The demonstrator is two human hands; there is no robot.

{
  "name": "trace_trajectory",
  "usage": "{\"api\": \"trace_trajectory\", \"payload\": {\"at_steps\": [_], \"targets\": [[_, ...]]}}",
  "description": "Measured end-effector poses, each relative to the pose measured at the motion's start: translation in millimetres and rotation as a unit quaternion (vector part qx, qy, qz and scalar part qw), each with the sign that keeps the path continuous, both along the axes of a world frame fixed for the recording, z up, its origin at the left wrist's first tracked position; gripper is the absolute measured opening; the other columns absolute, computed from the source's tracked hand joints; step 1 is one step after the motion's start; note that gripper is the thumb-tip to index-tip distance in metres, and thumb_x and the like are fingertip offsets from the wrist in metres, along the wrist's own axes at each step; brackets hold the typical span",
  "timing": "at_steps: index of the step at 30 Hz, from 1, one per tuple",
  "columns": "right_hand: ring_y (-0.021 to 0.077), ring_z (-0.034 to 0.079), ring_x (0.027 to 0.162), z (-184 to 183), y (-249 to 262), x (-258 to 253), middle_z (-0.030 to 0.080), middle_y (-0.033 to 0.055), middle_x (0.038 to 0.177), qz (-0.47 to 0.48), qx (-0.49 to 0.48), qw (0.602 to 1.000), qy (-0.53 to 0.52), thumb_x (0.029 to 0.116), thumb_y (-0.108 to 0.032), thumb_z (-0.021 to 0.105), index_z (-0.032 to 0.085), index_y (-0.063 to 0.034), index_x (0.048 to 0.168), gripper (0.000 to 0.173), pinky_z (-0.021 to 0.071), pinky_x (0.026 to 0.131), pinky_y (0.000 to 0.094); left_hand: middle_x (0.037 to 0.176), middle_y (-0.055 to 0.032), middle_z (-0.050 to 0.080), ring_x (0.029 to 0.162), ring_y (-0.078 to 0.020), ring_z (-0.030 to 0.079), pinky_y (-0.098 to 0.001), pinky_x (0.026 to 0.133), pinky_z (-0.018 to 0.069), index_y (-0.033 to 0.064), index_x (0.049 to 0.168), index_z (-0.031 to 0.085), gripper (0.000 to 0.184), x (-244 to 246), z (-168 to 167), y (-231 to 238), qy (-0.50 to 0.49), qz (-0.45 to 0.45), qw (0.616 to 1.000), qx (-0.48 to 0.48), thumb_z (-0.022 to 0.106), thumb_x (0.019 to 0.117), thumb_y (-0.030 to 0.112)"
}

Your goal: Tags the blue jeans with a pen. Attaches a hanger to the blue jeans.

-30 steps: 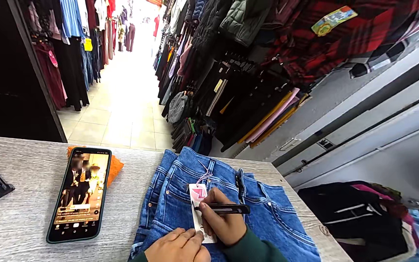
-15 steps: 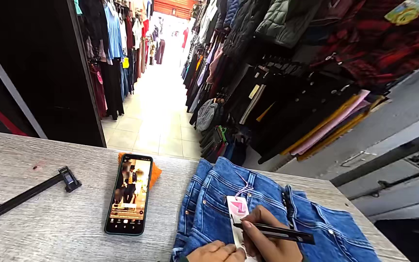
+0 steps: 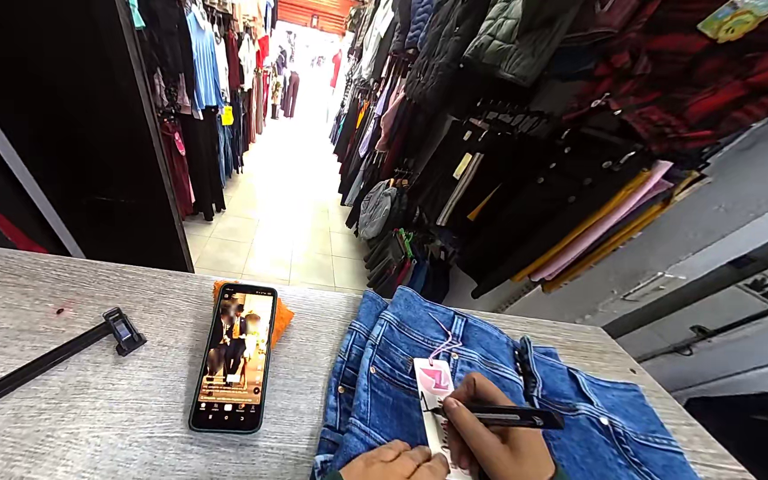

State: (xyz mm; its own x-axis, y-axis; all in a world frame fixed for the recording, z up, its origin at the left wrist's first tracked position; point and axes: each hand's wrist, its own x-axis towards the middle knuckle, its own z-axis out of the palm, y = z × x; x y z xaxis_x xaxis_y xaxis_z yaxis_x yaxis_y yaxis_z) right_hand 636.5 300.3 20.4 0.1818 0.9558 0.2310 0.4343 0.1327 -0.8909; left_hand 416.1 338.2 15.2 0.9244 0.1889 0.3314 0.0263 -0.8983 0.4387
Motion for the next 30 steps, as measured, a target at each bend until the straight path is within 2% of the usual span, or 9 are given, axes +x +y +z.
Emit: {"api": "trace_trajectory", "payload": {"at_steps": [4,17,20,23,30], "targets": [[0.0085,0.061,0.045,-1.9,1.6,2.6,0.064,-0.0022,0.06,0.004,0.068,0.998,0.008,0.0941,-0.015,0.06,0.059,-0.0139,0.095,0.001,0.0528,0.04,0.0242,0.137,-0.0221,0.063,0.13,-0.0357,0.061,-0.0442,0.11,0.0473,-0.0058,0.121,0.064,0.025,-0.8,1.2,-0.6,-0.004,0.004,1.0,-0.001,0.047,0.1031,-0.002],[0.0087,0.06,0.043,-4.8,5.5,3.0,0.063,-0.0013,0.059,-0.013,0.069,0.997,0.017,0.0946,-0.016,0.061,0.059,-0.0127,0.095,0.004,0.0511,0.038,0.0238,0.139,-0.0223,0.062,0.132,-0.0355,0.059,-0.0443,0.111,0.0463,-0.0058,0.121,0.063,0.025,-0.1,1.6,0.3,0.005,-0.003,1.0,-0.001,0.045,0.1037,-0.002],[0.008,0.061,0.045,-3.7,7.7,-1.7,0.064,-0.0028,0.062,-0.014,0.065,0.998,-0.001,0.0948,-0.015,0.061,0.059,-0.011,0.096,0.004,0.0532,0.041,0.0249,0.131,-0.0207,0.067,0.124,-0.0345,0.065,-0.0442,0.105,0.0515,-0.0038,0.114,0.066,0.02,-0.4,-2.3,-2.3,-0.038,0.029,0.999,0.017,0.051,0.1012,-0.002],[0.0079,0.061,0.048,-3.2,7.3,1.5,0.064,-0.0029,0.065,-0.008,0.052,0.999,-0.006,0.0976,-0.014,0.059,0.058,-0.0087,0.099,0.005,0.0541,0.043,0.0259,0.123,-0.0172,0.072,0.116,-0.0309,0.07,-0.0419,0.099,0.0559,0.0006,0.106,0.069,0.014,6.4,-6.2,-5.3,-0.088,0.055,0.992,0.074,0.058,0.0989,0.002],[0.0056,0.061,0.048,-1.9,8.1,0.8,0.063,-0.0054,0.064,0.003,0.036,0.999,0.013,0.0988,-0.014,0.058,0.056,-0.0094,0.098,0.005,0.0532,0.044,0.0233,0.121,-0.0164,0.073,0.115,-0.0296,0.071,-0.0395,0.096,0.0567,0.002,0.103,0.068,0.011,9.0,-8.6,-4.1,-0.097,0.053,0.987,0.12,0.058,0.0998,0.006]]}}
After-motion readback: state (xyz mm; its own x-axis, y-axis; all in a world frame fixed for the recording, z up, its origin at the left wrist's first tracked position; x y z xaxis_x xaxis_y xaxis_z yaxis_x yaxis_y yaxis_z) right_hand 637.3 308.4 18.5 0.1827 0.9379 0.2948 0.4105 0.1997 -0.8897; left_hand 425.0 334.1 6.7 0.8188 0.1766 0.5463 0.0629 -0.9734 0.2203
